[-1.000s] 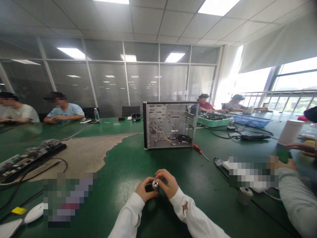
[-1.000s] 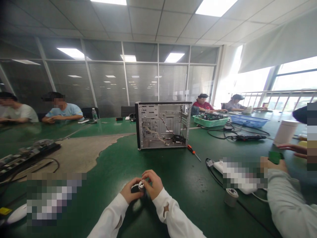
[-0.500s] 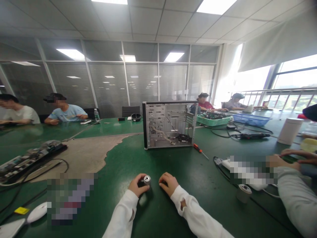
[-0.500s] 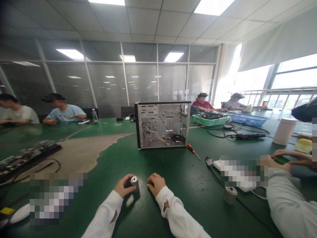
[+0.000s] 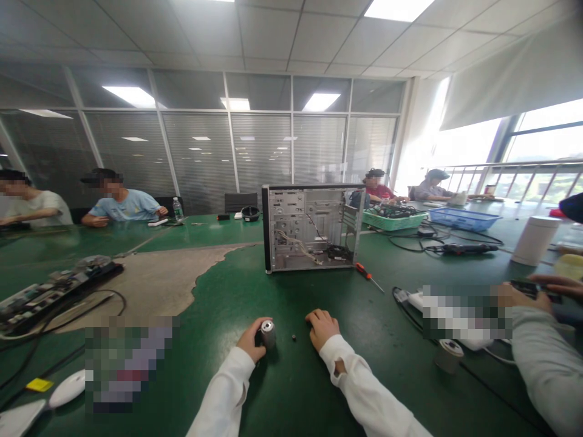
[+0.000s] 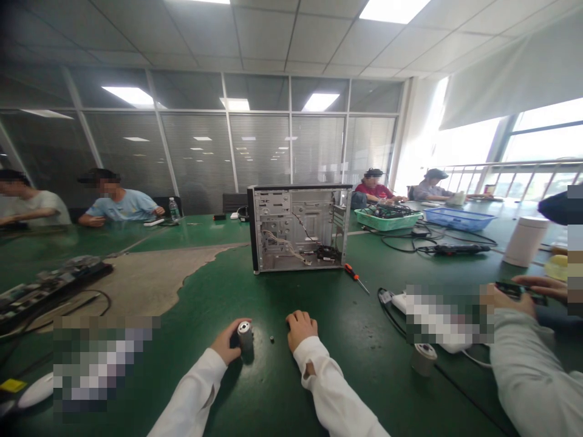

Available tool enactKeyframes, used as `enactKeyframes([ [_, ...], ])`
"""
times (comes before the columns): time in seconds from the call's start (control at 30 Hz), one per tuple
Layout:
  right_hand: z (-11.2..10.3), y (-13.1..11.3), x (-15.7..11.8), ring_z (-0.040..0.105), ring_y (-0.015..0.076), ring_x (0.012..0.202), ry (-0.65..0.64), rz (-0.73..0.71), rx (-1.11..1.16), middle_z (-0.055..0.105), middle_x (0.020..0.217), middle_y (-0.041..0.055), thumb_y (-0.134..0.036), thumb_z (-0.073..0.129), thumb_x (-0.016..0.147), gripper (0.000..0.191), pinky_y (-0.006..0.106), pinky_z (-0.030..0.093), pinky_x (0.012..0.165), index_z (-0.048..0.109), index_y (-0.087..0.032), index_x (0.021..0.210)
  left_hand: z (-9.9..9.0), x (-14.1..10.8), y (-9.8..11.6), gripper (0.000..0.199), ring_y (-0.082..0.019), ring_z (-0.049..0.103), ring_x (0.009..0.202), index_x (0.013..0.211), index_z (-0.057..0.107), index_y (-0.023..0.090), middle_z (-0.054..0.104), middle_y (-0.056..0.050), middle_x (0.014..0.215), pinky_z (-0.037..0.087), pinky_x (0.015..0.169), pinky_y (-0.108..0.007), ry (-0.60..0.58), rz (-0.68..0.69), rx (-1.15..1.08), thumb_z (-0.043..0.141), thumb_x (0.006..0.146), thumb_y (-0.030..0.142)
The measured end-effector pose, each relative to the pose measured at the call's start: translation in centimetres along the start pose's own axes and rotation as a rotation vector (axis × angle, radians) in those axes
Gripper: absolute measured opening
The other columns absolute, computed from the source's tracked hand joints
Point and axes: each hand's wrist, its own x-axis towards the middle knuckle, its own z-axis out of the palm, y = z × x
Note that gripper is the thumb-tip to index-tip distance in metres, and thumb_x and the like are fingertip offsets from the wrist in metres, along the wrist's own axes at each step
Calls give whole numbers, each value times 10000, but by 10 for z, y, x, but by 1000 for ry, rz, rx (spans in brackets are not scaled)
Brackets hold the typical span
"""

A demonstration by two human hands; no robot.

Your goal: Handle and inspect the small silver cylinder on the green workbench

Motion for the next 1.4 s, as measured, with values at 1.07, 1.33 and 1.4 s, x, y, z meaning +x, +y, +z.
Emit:
enactKeyframes([
  [1.07, -2, 5, -2, 441, 184, 896, 174, -40, 295, 519, 945, 43, -81, 415, 600, 323, 296, 352, 730, 537, -201, 874, -4, 10, -11, 404, -161, 582, 727, 721, 568, 157, 647, -6, 711, 422, 733, -279, 224, -154, -182, 345, 441, -29],
  [1.33, -1, -49, -26, 471, 173, 857, 281, -238, 445, 538, 898, 37, -132, 435, 643, 293, 297, 361, 736, 510, -205, 916, -6, 9, -11, 410, -151, 582, 687, 717, 567, 147, 642, -1, 671, 425, 691, -266, 200, -172, -199, 330, 447, -49],
  [1.4, 1, -61, -31, 473, 174, 837, 267, -247, 461, 539, 885, 32, -137, 453, 634, 303, 296, 361, 727, 504, -210, 924, -7, 9, -10, 409, -145, 583, 677, 711, 565, 152, 639, 6, 662, 426, 688, -260, 197, -175, -210, 331, 449, -58],
])
